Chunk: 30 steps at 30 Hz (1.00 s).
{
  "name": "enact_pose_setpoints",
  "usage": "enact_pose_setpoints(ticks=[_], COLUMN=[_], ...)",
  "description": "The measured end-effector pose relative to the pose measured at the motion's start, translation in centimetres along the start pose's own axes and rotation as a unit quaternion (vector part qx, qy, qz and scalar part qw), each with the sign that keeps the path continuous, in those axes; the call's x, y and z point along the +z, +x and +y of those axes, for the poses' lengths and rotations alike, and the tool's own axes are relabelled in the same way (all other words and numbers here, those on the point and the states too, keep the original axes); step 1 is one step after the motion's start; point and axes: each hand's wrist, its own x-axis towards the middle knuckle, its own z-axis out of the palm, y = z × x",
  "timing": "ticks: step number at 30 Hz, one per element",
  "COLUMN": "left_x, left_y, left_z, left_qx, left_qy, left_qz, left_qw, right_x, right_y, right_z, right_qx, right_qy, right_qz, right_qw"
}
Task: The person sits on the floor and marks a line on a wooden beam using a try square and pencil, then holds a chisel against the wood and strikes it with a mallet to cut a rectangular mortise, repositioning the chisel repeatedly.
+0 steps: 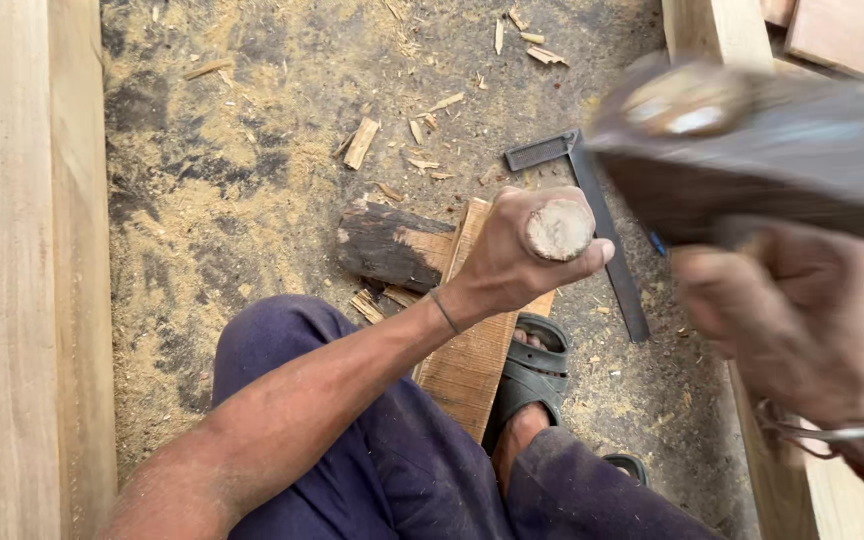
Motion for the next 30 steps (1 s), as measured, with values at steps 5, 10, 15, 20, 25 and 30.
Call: enact_pose_setpoints(ticks=[5,10,15,20,25,30], left_x=[0.2,0.1,0.8,1.7,1.2,-1.2], left_y=[0.5,0.4,0.4,0.6,1.1,2.1], left_z=[0.7,0.7,-0.2,-1.8,-2.6,-2.2], left_qx=[0.05,0.178,0.089,0.127,0.155,0.08], left_qy=[-0.056,-0.123,0.003,-0.03,0.024,-0.073], left_qz=[0.008,0.037,0.024,0.01,0.029,0.08], left_qw=[0.997,0.976,0.996,0.991,0.987,0.991], right_x=[-0.6,2.1,0.0,0.4,3.5,1.4], right_y=[-1.4,0.4,-0.6,-1.2,0.5,-1.8], right_z=[4.3,2.3,-1.2,-0.6,0.8,4.5], right_qx=[-0.275,-0.09,-0.041,-0.256,-0.181,-0.037], right_qy=[0.031,-0.049,0.186,0.04,-0.046,0.111], right_qz=[0.029,0.017,-0.003,0.037,-0.031,0.025], right_qw=[0.96,0.995,0.982,0.965,0.982,0.993])
